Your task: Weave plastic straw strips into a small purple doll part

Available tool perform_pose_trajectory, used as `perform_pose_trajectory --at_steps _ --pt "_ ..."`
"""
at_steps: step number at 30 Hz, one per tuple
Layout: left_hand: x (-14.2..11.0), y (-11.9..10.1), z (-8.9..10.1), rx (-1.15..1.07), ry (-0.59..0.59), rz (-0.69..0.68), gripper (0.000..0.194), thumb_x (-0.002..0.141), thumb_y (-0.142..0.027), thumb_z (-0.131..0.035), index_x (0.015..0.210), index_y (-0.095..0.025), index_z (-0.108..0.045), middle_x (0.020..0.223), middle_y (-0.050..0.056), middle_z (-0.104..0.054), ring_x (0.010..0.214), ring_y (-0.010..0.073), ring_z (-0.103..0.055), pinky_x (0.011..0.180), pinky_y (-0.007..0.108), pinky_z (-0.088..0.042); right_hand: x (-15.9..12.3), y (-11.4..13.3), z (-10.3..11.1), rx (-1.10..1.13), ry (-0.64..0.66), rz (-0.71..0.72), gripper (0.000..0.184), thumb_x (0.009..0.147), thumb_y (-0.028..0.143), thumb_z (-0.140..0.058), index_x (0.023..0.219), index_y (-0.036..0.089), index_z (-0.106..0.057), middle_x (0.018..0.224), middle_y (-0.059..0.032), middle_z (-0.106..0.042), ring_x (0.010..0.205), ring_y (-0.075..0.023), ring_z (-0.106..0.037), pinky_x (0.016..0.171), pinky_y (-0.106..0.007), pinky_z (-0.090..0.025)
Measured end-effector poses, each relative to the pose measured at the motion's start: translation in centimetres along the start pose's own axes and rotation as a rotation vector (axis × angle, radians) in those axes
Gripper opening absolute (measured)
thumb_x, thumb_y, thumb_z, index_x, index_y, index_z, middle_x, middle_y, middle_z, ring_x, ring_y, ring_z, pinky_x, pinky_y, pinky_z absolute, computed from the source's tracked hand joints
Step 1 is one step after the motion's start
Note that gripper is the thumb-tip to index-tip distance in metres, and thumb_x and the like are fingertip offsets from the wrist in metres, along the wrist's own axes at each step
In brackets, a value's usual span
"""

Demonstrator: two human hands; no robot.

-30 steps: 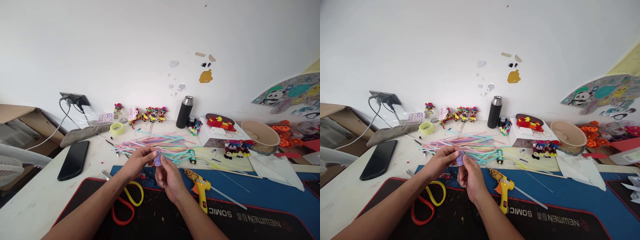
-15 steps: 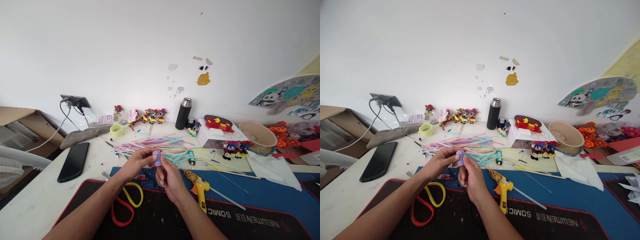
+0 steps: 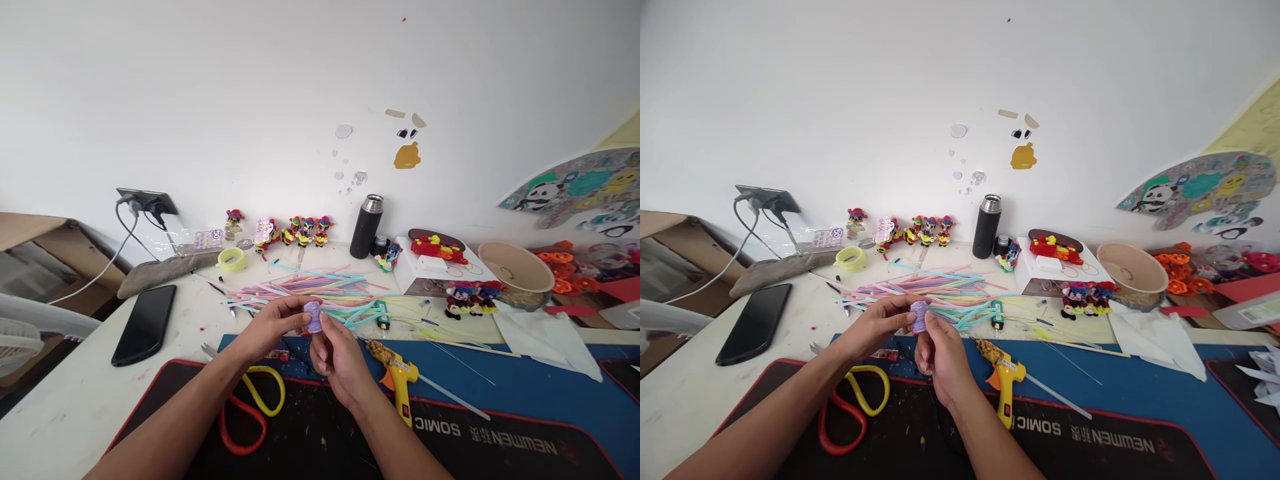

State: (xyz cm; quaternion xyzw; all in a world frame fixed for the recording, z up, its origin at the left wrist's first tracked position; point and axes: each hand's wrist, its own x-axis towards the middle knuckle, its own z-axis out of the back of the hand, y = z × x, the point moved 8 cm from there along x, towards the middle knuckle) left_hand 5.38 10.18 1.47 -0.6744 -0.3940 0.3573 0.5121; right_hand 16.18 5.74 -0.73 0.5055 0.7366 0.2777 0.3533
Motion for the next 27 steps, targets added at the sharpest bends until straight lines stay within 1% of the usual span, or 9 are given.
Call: perform_pose_trajectory --at_steps 4,7,13,19,24,27 --pt "-0.03 0.08 -0.02 0.012 0.017 0.006 0.045 0.081 -0.038 -0.085 0.119 -0.016 -0.077 0.099 0.006 -0.073 0.079 0.0154 -0.057 0.07 0.026 -0.046 0.03 -0.02 0.11 0.001 -0.007 -0.001 0.051 0.083 0.065 -0.077 0.076 0.02 -0.055 0.046 0.0097 -0.041 0.034 -0.0057 -0.033 0.036 -0.02 -0.018" --pt "0.0 -0.03 -0.09 0.041 0.007 0.009 0.045 0.081 -0.039 -0.084 0.119 -0.015 -0.076 0.099 0.006 -0.073 0.079 0.0157 -0.057 0.069 0.026 -0.046 0.07 -0.05 0.16 -0.01 -0.009 -0.001 0.052 0.082 0.066 -0.078 0.075 0.02 -0.055 0.046 0.0097 -0.041 0.034 -0.0053 -0.033 0.035 -0.019 -0.018" --pt "0.01 -0.2 -0.36 0.095 -0.015 0.006 0.047 0.077 -0.045 -0.085 0.111 -0.014 -0.075 0.094 0.006 -0.072 0.08 0.0174 -0.058 0.069 0.027 -0.047 0.15 -0.21 0.32 -0.042 -0.015 0.009 0.052 0.082 0.066 -0.078 0.074 0.019 -0.056 0.044 0.01 -0.041 0.033 -0.0051 -0.031 0.035 -0.019 -0.018" --pt "-0.15 -0.32 -0.65 0.163 -0.009 0.001 0.045 0.08 -0.047 -0.081 0.111 -0.015 -0.073 0.098 0.006 -0.072 0.087 0.0198 -0.06 0.076 0.029 -0.049 0.22 -0.41 0.33 -0.058 -0.021 0.004 0.052 0.081 0.066 -0.079 0.074 0.02 -0.055 0.044 0.0099 -0.042 0.033 -0.0053 -0.032 0.034 -0.019 -0.018" --pt "-0.15 -0.58 -0.93 0.154 0.018 -0.007 0.046 0.085 -0.049 -0.078 0.115 -0.015 -0.07 0.104 0.007 -0.071 0.091 0.0209 -0.062 0.079 0.03 -0.05 0.36 -0.16 0.67 -0.061 -0.048 0.027 0.053 0.081 0.068 -0.077 0.074 0.02 -0.054 0.044 0.0096 -0.042 0.033 -0.0057 -0.033 0.034 -0.019 -0.019" --pt "-0.13 -0.56 -0.98 0.145 0.027 -0.011 0.045 0.085 -0.048 -0.079 0.113 -0.015 -0.07 0.104 0.007 -0.071 0.091 0.0205 -0.062 0.08 0.03 -0.05 0.38 -0.17 0.71 -0.068 -0.042 0.03 0.053 0.082 0.068 -0.076 0.073 0.02 -0.054 0.044 0.0096 -0.042 0.033 -0.0057 -0.033 0.035 -0.019 -0.019"
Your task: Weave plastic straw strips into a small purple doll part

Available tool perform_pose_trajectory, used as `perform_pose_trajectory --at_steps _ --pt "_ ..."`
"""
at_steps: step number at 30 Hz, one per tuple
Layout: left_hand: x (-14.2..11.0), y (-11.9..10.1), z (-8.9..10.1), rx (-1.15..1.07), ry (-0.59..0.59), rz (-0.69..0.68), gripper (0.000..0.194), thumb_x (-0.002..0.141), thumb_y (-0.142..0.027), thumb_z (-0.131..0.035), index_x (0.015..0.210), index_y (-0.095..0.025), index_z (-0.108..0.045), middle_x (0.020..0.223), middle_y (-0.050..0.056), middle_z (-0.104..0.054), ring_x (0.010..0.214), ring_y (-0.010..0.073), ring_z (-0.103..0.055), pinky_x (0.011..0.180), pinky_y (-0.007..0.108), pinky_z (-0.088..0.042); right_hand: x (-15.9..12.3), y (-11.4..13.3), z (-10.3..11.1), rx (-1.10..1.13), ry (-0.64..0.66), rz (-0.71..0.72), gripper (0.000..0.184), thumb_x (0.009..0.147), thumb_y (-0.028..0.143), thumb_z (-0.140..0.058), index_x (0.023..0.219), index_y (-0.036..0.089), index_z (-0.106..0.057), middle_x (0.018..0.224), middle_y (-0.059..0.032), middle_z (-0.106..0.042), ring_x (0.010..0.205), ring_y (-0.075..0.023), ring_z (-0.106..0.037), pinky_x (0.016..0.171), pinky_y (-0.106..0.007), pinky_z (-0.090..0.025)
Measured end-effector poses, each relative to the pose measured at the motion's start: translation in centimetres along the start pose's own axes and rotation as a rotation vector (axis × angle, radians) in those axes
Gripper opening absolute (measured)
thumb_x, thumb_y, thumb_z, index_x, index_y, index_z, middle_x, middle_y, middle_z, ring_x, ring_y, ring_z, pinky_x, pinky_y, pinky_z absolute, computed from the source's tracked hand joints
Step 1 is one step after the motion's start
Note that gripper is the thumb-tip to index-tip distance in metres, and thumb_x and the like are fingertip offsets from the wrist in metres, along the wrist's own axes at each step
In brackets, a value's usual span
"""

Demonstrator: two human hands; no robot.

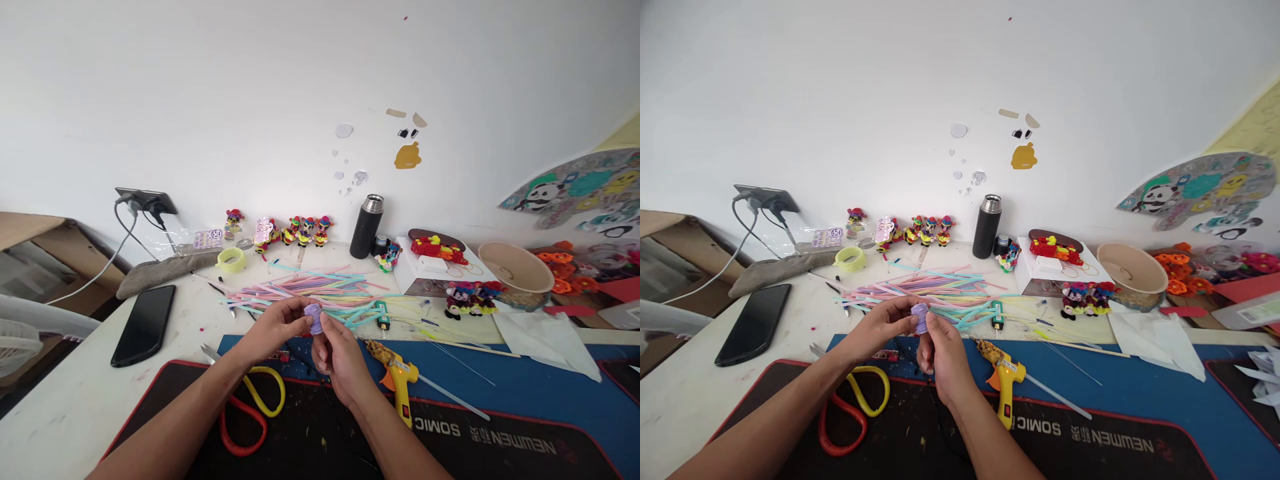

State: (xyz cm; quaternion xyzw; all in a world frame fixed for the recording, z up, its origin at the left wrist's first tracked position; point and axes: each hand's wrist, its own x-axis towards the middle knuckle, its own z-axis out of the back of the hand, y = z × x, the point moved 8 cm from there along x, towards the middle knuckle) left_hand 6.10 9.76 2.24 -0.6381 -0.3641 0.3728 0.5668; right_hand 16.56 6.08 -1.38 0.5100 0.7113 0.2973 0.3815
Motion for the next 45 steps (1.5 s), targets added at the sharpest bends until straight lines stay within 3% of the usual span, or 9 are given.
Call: perform_pose_trajectory --at_steps 9,20,29,37,45 --pt "0.0 0.0 0.0 0.041 -0.023 0.011 0.039 0.079 -0.045 -0.083 0.102 -0.015 -0.071 0.092 0.003 -0.068 0.086 0.0194 -0.06 0.08 0.03 -0.049 0.1 -0.6 -0.1 -0.023 0.003 -0.034 0.053 0.079 0.068 -0.078 0.075 0.02 -0.055 0.044 0.0103 -0.042 0.033 -0.0053 -0.032 0.034 -0.019 -0.018" --pt "0.1 0.0 0.0 0.021 0.005 0.04 0.041 0.081 -0.046 -0.081 0.107 -0.015 -0.07 0.097 0.005 -0.069 0.086 0.0193 -0.06 0.075 0.029 -0.048 0.1 0.0 0.2 -0.04 -0.027 -0.012 0.055 0.08 0.07 -0.075 0.074 0.02 -0.053 0.043 0.0104 -0.041 0.032 -0.0054 -0.033 0.034 -0.019 -0.017" --pt "0.0 -0.1 -0.2 0.092 0.001 0.019 0.025 0.083 -0.038 -0.074 0.093 -0.016 -0.065 0.085 0.0 -0.061 0.077 0.0159 -0.053 0.072 0.028 -0.045 0.1 -1.0 0.3 -0.062 -0.018 -0.039 0.054 0.08 0.069 -0.076 0.073 0.021 -0.052 0.044 0.0102 -0.042 0.032 -0.0054 -0.032 0.034 -0.019 -0.017" --pt "0.0 -0.5 -0.3 0.032 0.065 0.031 0.042 0.085 -0.05 -0.078 0.104 -0.015 -0.067 0.093 0.004 -0.065 0.082 0.0182 -0.057 0.075 0.03 -0.048 -0.1 -0.4 0.2 -0.057 -0.003 -0.011 0.052 0.085 0.069 -0.072 0.076 0.019 -0.057 0.045 0.01 -0.041 0.033 -0.0057 -0.034 0.035 -0.019 -0.018" --pt "0.0 -0.2 -0.2 0.023 0.053 0.027 0.034 0.082 -0.044 -0.08 0.096 -0.016 -0.065 0.088 0.001 -0.061 0.081 0.0168 -0.054 0.076 0.028 -0.045 0.1 -1.1 0.3 -0.069 -0.017 -0.039 0.054 0.081 0.07 -0.075 0.077 0.02 -0.054 0.045 0.0107 -0.043 0.032 -0.006 -0.034 0.034 -0.019 -0.019"
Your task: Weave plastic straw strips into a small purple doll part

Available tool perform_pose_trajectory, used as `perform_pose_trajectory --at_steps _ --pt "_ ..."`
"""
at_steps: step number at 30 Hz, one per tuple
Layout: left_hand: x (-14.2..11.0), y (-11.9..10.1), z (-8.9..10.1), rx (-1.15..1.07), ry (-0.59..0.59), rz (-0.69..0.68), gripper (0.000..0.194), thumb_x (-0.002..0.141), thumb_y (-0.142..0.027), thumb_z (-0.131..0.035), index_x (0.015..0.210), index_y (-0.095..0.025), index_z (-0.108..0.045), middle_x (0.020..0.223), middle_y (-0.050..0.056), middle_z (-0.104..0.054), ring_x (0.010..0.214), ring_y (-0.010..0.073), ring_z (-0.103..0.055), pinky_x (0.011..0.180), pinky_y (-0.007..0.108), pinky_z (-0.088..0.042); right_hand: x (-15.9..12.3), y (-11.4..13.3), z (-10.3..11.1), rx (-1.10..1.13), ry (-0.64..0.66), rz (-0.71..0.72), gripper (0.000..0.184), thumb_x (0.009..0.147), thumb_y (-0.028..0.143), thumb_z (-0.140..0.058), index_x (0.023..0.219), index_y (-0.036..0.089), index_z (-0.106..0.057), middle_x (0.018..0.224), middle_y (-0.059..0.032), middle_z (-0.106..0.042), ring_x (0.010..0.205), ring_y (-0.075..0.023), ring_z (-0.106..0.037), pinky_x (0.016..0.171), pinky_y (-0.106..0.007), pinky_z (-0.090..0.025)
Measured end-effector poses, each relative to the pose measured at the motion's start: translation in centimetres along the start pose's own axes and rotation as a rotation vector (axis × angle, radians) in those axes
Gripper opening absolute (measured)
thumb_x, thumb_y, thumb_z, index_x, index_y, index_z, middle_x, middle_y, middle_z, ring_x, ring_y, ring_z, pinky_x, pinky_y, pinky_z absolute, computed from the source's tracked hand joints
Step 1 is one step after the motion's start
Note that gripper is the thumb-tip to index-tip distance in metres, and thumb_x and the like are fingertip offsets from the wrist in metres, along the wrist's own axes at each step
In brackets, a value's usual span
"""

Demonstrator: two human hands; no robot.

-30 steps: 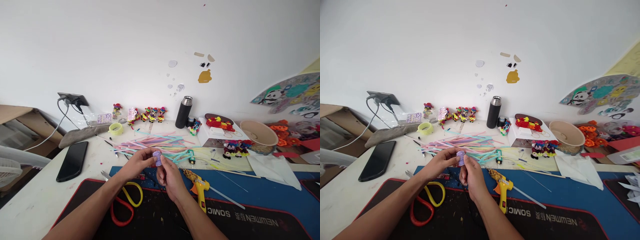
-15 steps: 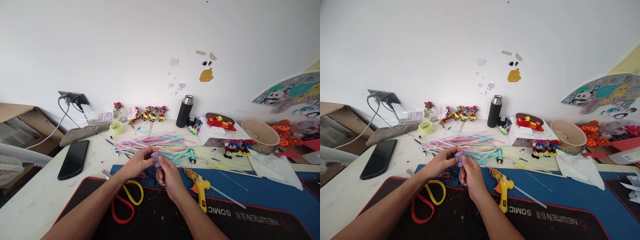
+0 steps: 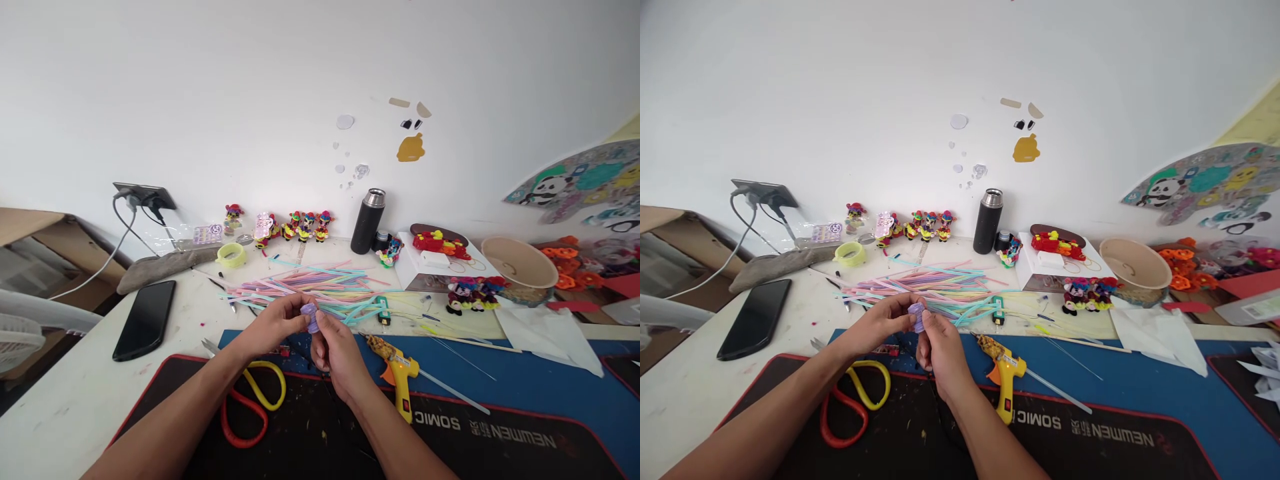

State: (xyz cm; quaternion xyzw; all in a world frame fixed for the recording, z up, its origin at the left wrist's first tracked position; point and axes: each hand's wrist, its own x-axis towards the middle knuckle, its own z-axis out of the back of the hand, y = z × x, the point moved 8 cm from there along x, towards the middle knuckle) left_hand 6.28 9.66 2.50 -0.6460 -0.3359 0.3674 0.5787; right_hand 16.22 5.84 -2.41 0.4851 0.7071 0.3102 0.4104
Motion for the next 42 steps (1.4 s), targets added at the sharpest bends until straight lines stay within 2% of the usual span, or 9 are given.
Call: perform_pose_trajectory --at_steps 3,7,13,17,21,26,29,37,42 --pt "0.1 0.2 0.1 0.006 -0.006 0.008 0.032 0.083 -0.043 -0.078 0.095 -0.016 -0.067 0.086 0.0 -0.061 0.078 0.0158 -0.052 0.073 0.027 -0.044 0.0 -0.1 0.0 -0.007 0.003 -0.004 0.055 0.08 0.071 -0.075 0.078 0.02 -0.055 0.045 0.0107 -0.043 0.032 -0.0059 -0.033 0.033 -0.019 -0.018" --pt "0.1 0.6 0.4 -0.016 -0.007 0.03 0.037 0.084 -0.044 -0.079 0.105 -0.015 -0.072 0.088 0.003 -0.066 0.077 0.0166 -0.056 0.071 0.028 -0.046 0.0 0.2 0.1 0.004 0.0 0.007 0.054 0.083 0.07 -0.072 0.077 0.019 -0.057 0.045 0.0101 -0.042 0.033 -0.0059 -0.033 0.034 -0.019 -0.017" --pt "0.1 1.1 0.6 -0.096 0.042 0.066 0.053 0.078 -0.04 -0.087 0.124 -0.017 -0.072 0.108 0.009 -0.073 0.1 0.0244 -0.066 0.092 0.036 -0.051 -0.2 0.6 -0.1 0.017 -0.002 0.014 0.051 0.084 0.067 -0.074 0.076 0.021 -0.053 0.045 0.0102 -0.042 0.033 -0.0059 -0.033 0.034 -0.019 -0.017" --pt "-0.1 1.0 0.5 -0.095 0.082 0.081 0.056 0.077 -0.037 -0.087 0.127 -0.018 -0.071 0.111 0.008 -0.073 0.105 0.0256 -0.066 0.098 0.038 -0.049 -0.2 0.7 -0.1 0.017 -0.008 0.008 0.053 0.082 0.068 -0.075 0.074 0.021 -0.051 0.045 0.0102 -0.043 0.033 -0.0056 -0.033 0.034 -0.02 -0.017" --pt "-0.2 0.5 0.7 -0.04 0.045 0.069 0.05 0.08 -0.041 -0.085 0.122 -0.019 -0.073 0.114 0.009 -0.072 0.108 0.0264 -0.064 0.098 0.038 -0.05 -0.3 0.6 -0.2 -0.003 -0.008 -0.006 0.053 0.082 0.069 -0.074 0.076 0.021 -0.054 0.045 0.0104 -0.042 0.033 -0.0059 -0.032 0.034 -0.02 -0.017" --pt "-0.1 0.3 0.6 0.035 -0.008 0.04 0.039 0.085 -0.048 -0.078 0.107 -0.016 -0.074 0.093 0.004 -0.068 0.083 0.0191 -0.059 0.077 0.029 -0.05 -0.4 0.3 -0.6 -0.038 0.022 -0.013 0.051 0.084 0.069 -0.072 0.08 0.019 -0.059 0.045 0.0105 -0.042 0.033 -0.0061 -0.033 0.034 -0.02 -0.019" --pt "0.0 0.1 0.5 0.108 -0.024 0.005 0.039 0.09 -0.053 -0.071 0.103 -0.017 -0.074 0.09 0.004 -0.067 0.08 0.0186 -0.056 0.071 0.028 -0.048 -0.3 0.1 -0.6 -0.039 0.025 -0.002 0.051 0.085 0.068 -0.071 0.077 0.02 -0.056 0.046 0.0103 -0.042 0.033 -0.0061 -0.033 0.034 -0.02 -0.019" --pt "0.1 0.1 1.0 0.241 -0.086 -0.019 0.044 0.092 -0.06 -0.063 0.087 -0.018 -0.075 0.077 0.003 -0.064 0.081 0.0224 -0.058 0.07 0.03 -0.047 -0.3 -0.2 -0.5 -0.043 0.022 -0.009 0.053 0.083 0.069 -0.073 0.076 0.02 -0.053 0.046 0.0105 -0.043 0.033 -0.0056 -0.034 0.035 -0.02 -0.019" --pt "0.2 0.0 1.1 0.308 -0.096 -0.021 0.039 0.092 -0.055 -0.063 0.085 -0.018 -0.072 0.08 0.002 -0.066 0.078 0.0195 -0.055 0.071 0.029 -0.044 -0.5 -0.5 -0.8 -0.064 0.036 -0.044 0.055 0.081 0.072 -0.073 0.079 0.02 -0.055 0.046 0.011 -0.042 0.033 -0.0054 -0.033 0.035 -0.02 -0.018"
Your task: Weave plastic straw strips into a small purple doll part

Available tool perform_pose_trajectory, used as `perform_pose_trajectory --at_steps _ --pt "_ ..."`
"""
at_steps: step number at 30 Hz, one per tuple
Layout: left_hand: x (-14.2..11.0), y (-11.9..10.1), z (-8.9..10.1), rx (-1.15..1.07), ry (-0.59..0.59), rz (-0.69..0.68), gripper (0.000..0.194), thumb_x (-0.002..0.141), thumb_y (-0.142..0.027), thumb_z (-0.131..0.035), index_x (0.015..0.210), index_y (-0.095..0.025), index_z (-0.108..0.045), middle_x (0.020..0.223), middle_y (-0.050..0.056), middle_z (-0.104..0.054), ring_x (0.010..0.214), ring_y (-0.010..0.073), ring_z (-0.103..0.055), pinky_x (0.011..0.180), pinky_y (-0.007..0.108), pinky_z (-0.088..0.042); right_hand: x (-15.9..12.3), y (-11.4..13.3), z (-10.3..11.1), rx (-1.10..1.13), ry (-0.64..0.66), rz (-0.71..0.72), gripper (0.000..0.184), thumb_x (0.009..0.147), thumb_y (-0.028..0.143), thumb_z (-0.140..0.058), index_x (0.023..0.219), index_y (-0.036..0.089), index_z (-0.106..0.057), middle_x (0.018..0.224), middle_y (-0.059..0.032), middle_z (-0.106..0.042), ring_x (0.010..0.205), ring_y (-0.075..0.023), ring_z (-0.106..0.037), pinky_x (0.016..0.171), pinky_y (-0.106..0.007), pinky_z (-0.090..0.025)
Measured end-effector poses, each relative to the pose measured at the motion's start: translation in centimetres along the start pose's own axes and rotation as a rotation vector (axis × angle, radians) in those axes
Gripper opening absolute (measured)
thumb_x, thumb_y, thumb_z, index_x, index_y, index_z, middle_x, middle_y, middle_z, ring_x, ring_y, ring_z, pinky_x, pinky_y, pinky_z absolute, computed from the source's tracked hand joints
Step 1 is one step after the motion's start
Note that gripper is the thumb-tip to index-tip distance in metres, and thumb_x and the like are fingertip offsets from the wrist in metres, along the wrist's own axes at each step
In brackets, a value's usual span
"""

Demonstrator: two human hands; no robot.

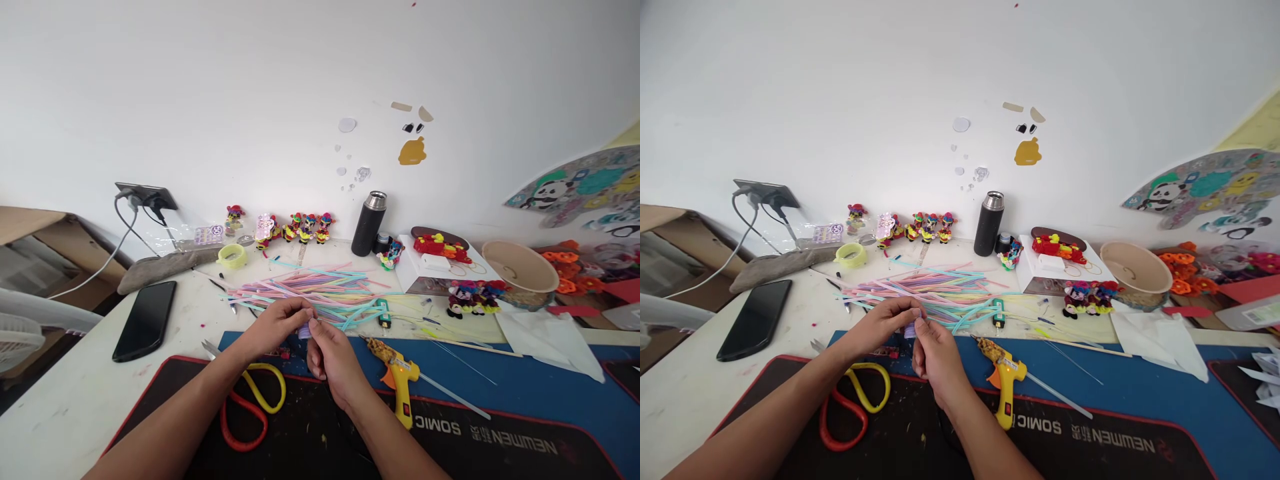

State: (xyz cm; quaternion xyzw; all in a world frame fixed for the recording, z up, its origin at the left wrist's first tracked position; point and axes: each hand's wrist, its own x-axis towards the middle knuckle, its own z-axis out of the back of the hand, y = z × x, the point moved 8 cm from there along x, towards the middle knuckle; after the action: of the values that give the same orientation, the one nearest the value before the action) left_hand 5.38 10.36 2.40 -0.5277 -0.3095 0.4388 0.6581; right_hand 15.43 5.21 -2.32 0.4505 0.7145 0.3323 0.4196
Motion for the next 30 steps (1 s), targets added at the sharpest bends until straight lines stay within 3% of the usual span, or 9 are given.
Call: perform_pose_trajectory --at_steps 4,7,12,19,24,30 --pt "0.0 0.1 0.2 0.048 -0.027 0.016 0.045 0.093 -0.057 -0.059 0.08 -0.017 -0.072 0.073 0.001 -0.062 0.073 0.018 -0.052 0.067 0.028 -0.042 -0.1 -0.2 -0.2 -0.017 0.005 -0.011 0.057 0.08 0.073 -0.074 0.078 0.021 -0.053 0.046 0.0107 -0.043 0.033 -0.0053 -0.033 0.035 -0.019 -0.019" --pt "0.1 0.6 0.7 -0.011 -0.072 0.059 0.051 0.094 -0.062 -0.055 0.088 -0.016 -0.075 0.07 0.001 -0.059 0.068 0.0172 -0.051 0.064 0.028 -0.042 -0.1 -0.2 -0.3 -0.016 0.012 -0.009 0.058 0.079 0.074 -0.074 0.076 0.021 -0.052 0.046 0.0107 -0.042 0.033 -0.005 -0.033 0.035 -0.019 -0.019" --pt "0.6 1.3 2.1 -0.167 -0.201 0.052 0.047 0.085 -0.063 -0.069 0.09 -0.017 -0.071 0.072 -0.001 -0.061 0.063 0.0142 -0.052 0.06 0.026 -0.043 -0.1 -0.3 -0.3 0.023 0.036 -0.027 0.057 0.079 0.072 -0.076 0.074 0.02 -0.051 0.046 0.0105 -0.042 0.033 -0.0048 -0.033 0.035 -0.019 -0.018" --pt "0.7 1.4 2.1 -0.236 -0.152 0.079 0.047 0.078 -0.062 -0.077 0.089 -0.016 -0.071 0.064 -0.001 -0.066 0.053 0.0129 -0.055 0.055 0.027 -0.046 -0.1 0.5 -0.1 0.096 0.037 -0.017 0.053 0.081 0.067 -0.077 0.077 0.02 -0.054 0.046 0.0105 -0.042 0.033 -0.0051 -0.033 0.035 -0.019 -0.016" --pt "0.7 1.2 2.0 -0.298 -0.16 0.066 0.038 0.07 -0.046 -0.086 0.086 -0.017 -0.068 0.067 -0.002 -0.068 0.057 0.0129 -0.059 0.057 0.025 -0.047 -0.2 1.3 -0.2 0.13 0.053 -0.001 0.055 0.08 0.067 -0.079 0.072 0.02 -0.051 0.045 0.01 -0.043 0.033 -0.005 -0.032 0.035 -0.02 -0.017" --pt "0.6 1.1 2.5 -0.308 -0.206 0.022 0.019 0.082 -0.036 -0.066 0.087 -0.018 -0.066 0.055 -0.007 -0.055 0.046 0.0097 -0.049 0.049 0.023 -0.035 -0.2 1.5 -0.1 0.185 0.084 -0.005 0.055 0.081 0.064 -0.08 0.068 0.021 -0.048 0.045 0.0096 -0.042 0.034 -0.0049 -0.031 0.036 -0.02 -0.017"
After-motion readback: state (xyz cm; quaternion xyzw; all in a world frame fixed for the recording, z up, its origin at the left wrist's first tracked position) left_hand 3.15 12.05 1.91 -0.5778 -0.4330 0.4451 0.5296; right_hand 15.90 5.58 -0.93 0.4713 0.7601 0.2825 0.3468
